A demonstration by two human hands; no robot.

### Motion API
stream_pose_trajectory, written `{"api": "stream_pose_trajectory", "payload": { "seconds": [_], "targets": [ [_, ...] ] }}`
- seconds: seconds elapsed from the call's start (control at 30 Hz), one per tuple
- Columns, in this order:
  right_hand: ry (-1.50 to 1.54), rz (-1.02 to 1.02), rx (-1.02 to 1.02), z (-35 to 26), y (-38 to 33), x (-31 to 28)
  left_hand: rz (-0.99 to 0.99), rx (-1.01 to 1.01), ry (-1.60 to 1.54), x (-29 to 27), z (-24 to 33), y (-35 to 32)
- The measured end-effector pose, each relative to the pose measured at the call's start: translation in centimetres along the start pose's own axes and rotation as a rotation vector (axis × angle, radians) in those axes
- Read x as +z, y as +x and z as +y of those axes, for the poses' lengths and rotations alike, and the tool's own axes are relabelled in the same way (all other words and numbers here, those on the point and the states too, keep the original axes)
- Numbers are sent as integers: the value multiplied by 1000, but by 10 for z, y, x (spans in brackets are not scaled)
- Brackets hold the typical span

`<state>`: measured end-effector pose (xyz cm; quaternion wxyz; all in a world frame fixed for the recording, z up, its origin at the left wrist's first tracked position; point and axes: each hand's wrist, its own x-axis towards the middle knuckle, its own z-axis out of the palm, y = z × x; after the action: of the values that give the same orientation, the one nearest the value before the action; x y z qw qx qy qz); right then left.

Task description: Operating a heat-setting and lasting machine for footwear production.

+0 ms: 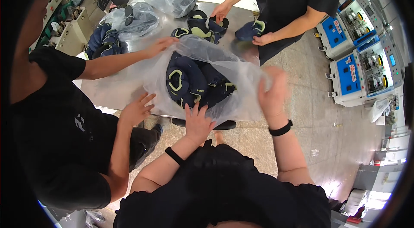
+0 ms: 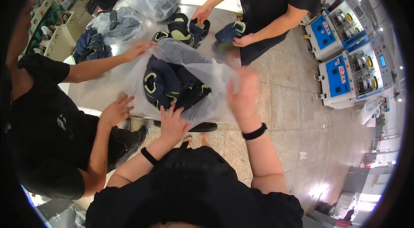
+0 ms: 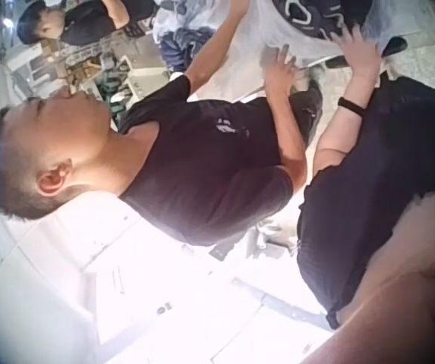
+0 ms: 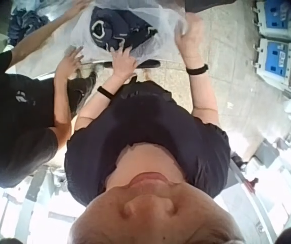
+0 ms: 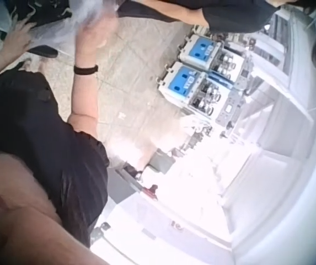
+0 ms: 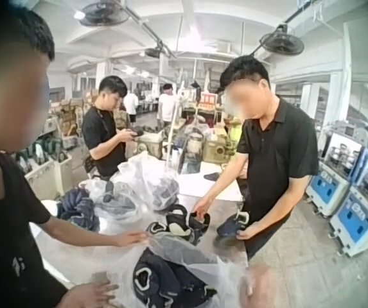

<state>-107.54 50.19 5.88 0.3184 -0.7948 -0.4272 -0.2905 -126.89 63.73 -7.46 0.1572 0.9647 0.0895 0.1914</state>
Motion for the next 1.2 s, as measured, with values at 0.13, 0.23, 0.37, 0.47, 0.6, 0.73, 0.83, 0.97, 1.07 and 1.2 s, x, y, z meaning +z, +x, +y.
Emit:
{"api": "stream_pose_trajectory", "payload": {
  "seconds": [0.13, 0.23, 0.37, 0.47, 0.6, 0.73, 0.83, 0.97, 1.07, 1.2],
  "targets": [
    [339, -522, -202, -49, -22, 53, 33, -33, -30, 7, 6, 5],
    [-183, -569, -10, -16, -19, 80, 106, -123, -115, -20, -3, 13],
    [-44, -363, 169, 77, 22, 97, 492, -423, -100, -43, -48, 21],
    [179, -570, 313, 142, 22, 125, 629, -496, 22, -36, -94, 41],
    [386, -937, 857, 149, -28, 159, 243, -1140, -735, 11, -171, 11],
    [512, -622, 866, 158, -84, 146, 231, -1040, -720, 23, -172, 7],
    [480, -641, 956, 153, -119, 97, 133, -902, -621, 14, -158, 5],
    [287, -556, 1067, 146, -160, 36, -7, -781, -563, 13, -115, 15],
    [55, -460, 1010, 138, -171, 0, -9, -713, -652, 19, -97, 26],
    [-117, -601, 1022, 119, -171, -38, 158, -666, -794, 8, -106, 55]
  ]
}}
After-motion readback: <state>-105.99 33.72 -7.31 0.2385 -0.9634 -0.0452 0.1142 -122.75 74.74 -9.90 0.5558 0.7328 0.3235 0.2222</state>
